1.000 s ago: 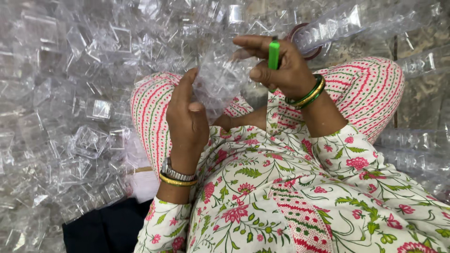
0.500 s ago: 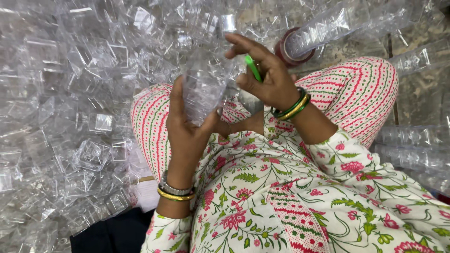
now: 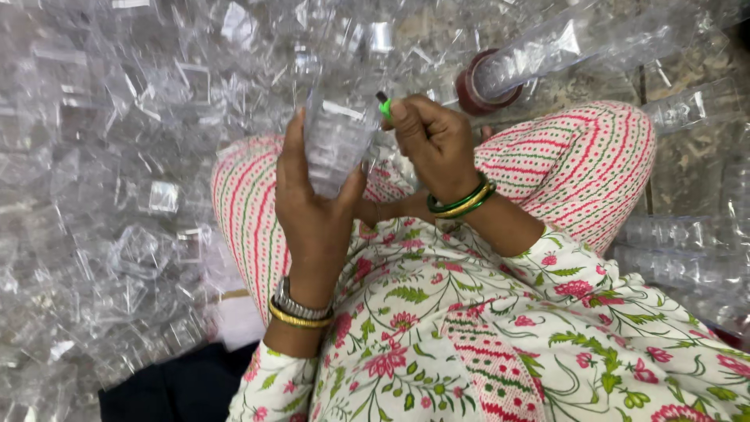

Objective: The person sits cross-legged on the floor surrounded by piles of clear plastic boxes and assembles them one at a time on their lap. They hold each box, fold its sides together, and use a small green utility cutter to trim the edges, setting finished boxes aside.

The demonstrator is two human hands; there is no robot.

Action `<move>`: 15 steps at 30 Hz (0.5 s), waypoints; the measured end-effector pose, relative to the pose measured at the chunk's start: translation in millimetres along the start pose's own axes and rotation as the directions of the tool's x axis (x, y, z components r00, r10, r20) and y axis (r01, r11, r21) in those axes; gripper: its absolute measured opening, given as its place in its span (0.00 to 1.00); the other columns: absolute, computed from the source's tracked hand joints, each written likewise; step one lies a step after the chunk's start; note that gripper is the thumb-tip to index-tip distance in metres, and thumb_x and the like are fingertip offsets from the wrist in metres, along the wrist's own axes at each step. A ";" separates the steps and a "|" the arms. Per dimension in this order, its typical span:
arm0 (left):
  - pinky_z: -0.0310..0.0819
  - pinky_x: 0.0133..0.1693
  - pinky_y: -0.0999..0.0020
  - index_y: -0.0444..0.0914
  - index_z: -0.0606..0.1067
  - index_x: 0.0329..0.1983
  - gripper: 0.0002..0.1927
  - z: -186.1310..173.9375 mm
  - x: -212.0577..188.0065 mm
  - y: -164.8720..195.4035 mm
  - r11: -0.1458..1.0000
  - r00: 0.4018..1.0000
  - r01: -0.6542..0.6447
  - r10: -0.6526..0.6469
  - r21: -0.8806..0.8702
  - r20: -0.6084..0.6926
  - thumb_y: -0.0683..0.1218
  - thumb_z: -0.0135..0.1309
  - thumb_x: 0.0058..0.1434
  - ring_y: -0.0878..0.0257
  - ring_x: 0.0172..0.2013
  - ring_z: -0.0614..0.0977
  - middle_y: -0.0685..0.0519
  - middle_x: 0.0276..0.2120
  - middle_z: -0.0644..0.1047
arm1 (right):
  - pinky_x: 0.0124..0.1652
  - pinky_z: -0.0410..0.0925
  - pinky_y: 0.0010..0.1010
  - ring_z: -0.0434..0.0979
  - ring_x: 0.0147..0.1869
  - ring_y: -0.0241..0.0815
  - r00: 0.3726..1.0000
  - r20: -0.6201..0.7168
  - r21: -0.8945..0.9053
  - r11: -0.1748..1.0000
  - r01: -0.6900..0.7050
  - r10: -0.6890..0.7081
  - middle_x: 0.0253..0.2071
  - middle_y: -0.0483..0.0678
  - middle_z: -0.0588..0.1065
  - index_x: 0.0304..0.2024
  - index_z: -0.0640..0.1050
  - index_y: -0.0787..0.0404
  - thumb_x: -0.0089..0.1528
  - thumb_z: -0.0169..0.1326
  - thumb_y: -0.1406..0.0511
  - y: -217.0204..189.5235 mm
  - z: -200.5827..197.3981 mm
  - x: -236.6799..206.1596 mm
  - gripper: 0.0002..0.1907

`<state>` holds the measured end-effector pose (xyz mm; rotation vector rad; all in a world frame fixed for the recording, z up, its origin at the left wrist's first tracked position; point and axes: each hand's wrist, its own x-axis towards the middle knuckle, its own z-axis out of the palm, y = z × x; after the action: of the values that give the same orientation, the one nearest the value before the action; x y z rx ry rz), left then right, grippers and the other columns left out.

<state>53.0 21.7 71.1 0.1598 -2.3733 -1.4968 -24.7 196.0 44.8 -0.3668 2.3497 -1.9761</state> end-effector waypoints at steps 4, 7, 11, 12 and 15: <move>0.73 0.64 0.59 0.39 0.59 0.76 0.43 0.1 -0.4 -2.3 0.997 0.998 -0.059 0.060 0.056 -0.018 0.40 0.68 0.61 0.49 0.66 0.76 0.42 0.68 0.71 | 0.28 0.60 0.20 0.65 0.27 0.25 0.986 0.159 0.087 0.996 0.027 -0.041 0.25 0.39 0.70 0.38 0.80 0.66 0.75 0.50 0.54 -8.3 -8.6 -9.2 0.22; 0.75 0.63 0.60 0.39 0.59 0.76 0.44 1.4 1.2 -2.7 0.995 0.998 -0.064 0.066 0.071 -0.017 0.42 0.69 0.62 0.50 0.65 0.77 0.42 0.67 0.72 | 0.27 0.60 0.18 0.67 0.26 0.24 0.988 0.156 0.206 0.978 -0.026 -0.007 0.25 0.38 0.71 0.43 0.80 0.65 0.72 0.53 0.52 -9.6 -16.7 -6.3 0.21; 0.80 0.56 0.61 0.40 0.53 0.77 0.50 0.4 0.1 -0.8 0.996 0.996 0.089 -0.089 0.026 0.007 0.45 0.71 0.58 0.51 0.60 0.82 0.42 0.64 0.74 | 0.33 0.62 0.15 0.67 0.30 0.21 0.985 0.142 0.228 0.971 0.065 -0.099 0.46 0.42 0.73 0.64 0.71 0.62 0.67 0.65 0.55 -7.9 -24.8 9.5 0.30; 0.81 0.55 0.62 0.39 0.51 0.78 0.53 -0.3 -0.4 -0.2 0.988 0.988 0.152 -0.152 0.002 0.022 0.46 0.72 0.57 0.51 0.58 0.83 0.42 0.62 0.75 | 0.37 0.63 0.15 0.66 0.33 0.20 0.975 0.190 0.218 0.974 0.068 -0.110 0.56 0.43 0.73 0.70 0.67 0.62 0.66 0.69 0.58 -8.2 -26.3 11.6 0.36; 0.79 0.59 0.58 0.38 0.48 0.78 0.58 -0.3 -0.6 0.4 0.997 0.999 0.036 -0.036 0.065 0.009 0.47 0.76 0.55 0.46 0.61 0.80 0.38 0.62 0.74 | 0.34 0.60 0.12 0.62 0.35 0.19 0.956 0.290 0.181 0.983 -0.012 -0.042 0.64 0.48 0.72 0.74 0.62 0.60 0.59 0.73 0.64 -8.5 -27.6 12.5 0.46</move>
<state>53.7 21.8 71.5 0.2116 -2.4412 -1.4406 -40.8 218.7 59.6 -0.6194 1.9783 -1.9636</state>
